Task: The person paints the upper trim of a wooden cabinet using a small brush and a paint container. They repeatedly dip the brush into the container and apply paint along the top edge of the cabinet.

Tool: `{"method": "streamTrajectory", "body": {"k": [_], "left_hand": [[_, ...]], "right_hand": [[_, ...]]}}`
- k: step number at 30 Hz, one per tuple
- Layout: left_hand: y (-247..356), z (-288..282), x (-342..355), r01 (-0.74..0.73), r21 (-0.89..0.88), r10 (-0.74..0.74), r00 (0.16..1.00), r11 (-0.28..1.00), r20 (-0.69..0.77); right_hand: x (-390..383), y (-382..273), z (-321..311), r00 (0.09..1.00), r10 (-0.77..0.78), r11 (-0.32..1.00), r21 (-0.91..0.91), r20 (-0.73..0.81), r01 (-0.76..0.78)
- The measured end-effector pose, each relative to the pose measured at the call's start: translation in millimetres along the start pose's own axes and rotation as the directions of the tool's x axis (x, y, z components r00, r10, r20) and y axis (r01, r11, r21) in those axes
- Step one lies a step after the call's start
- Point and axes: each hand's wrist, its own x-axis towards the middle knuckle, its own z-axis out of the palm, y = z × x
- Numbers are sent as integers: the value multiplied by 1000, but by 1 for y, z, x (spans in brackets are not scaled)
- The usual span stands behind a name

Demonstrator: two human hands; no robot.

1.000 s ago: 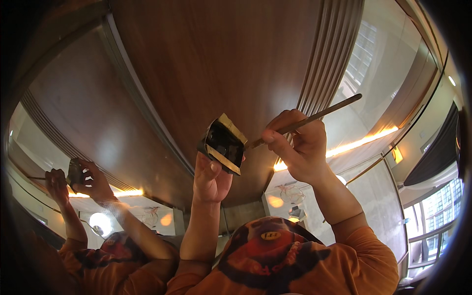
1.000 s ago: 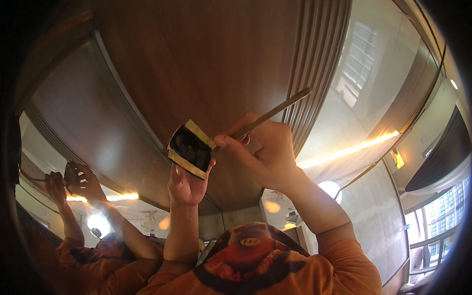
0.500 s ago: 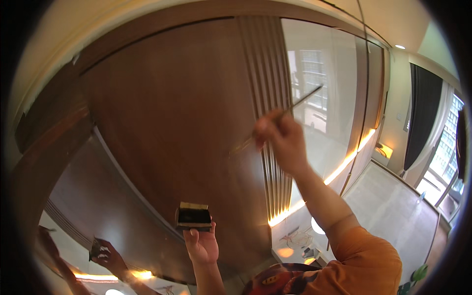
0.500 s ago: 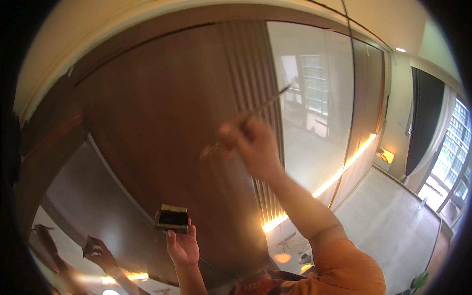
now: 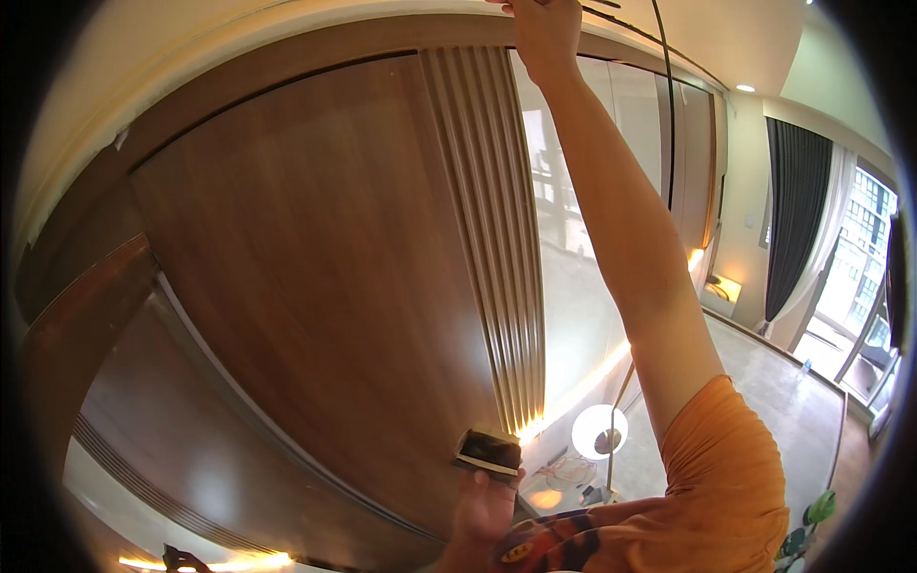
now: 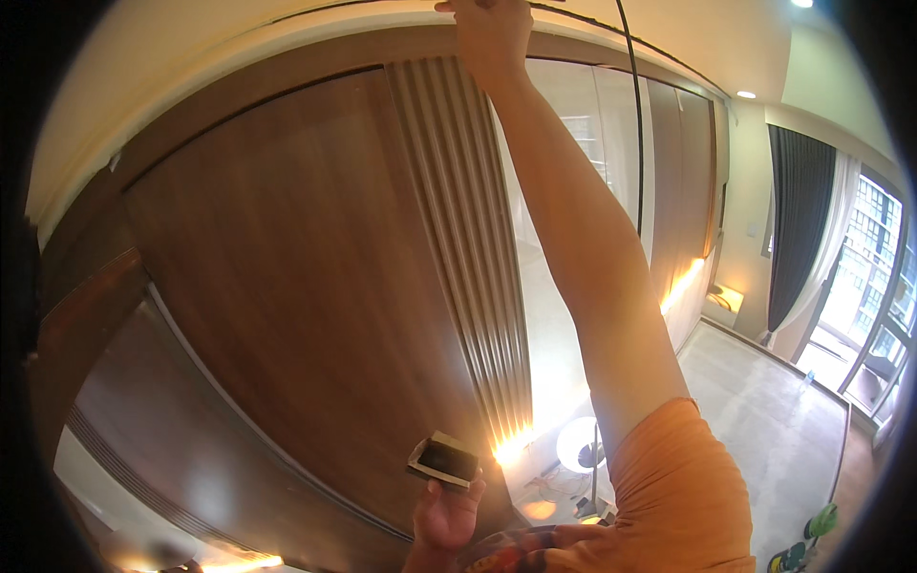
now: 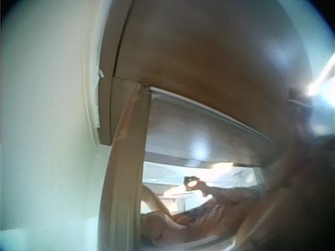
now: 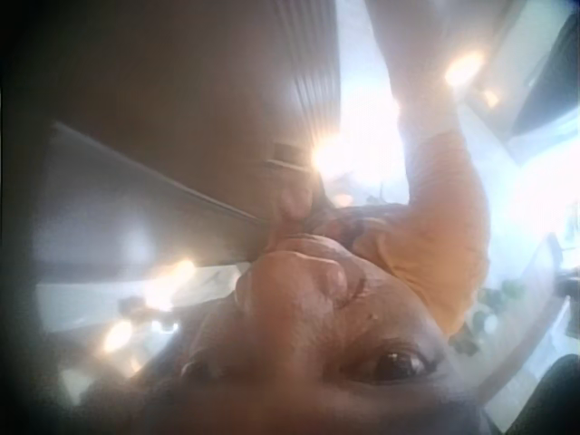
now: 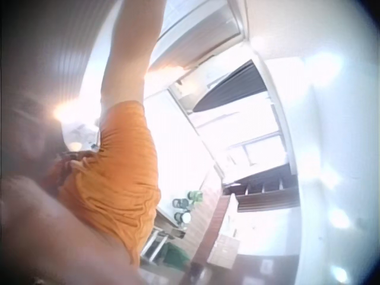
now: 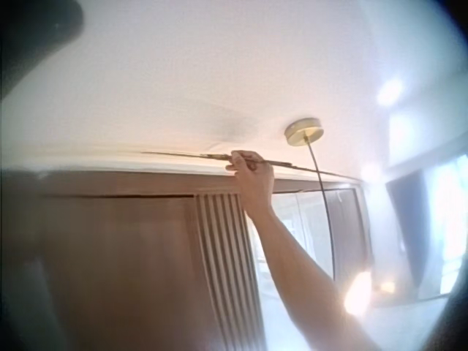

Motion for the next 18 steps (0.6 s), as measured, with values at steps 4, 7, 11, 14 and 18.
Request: {"method": "streamTrajectory", "body": {"k": [4, 7, 11, 14, 18], "left_hand": [[-6, -2, -1, 39, -1, -39, 999, 999, 12], [-5, 0, 0, 36, 18, -36, 999, 999, 36], [-5, 1, 0, 31, 5, -31, 1000, 999, -1], [-7, -1, -1, 27, -26, -28, 999, 999, -19], [-8, -6, 0, 28, -28, -28, 999, 999, -23]], "right_hand": [[7, -5, 6, 999, -26, 988, -150, 36, 31], [8, -13, 4, 997, 48, 978, -205, 63, -34], [8, -15, 7, 993, 105, 966, -241, 50, -90], [11, -7, 8, 996, 83, 966, -247, 31, -73], [20, 8, -1, 999, 21, 955, -295, -26, -28]]}}
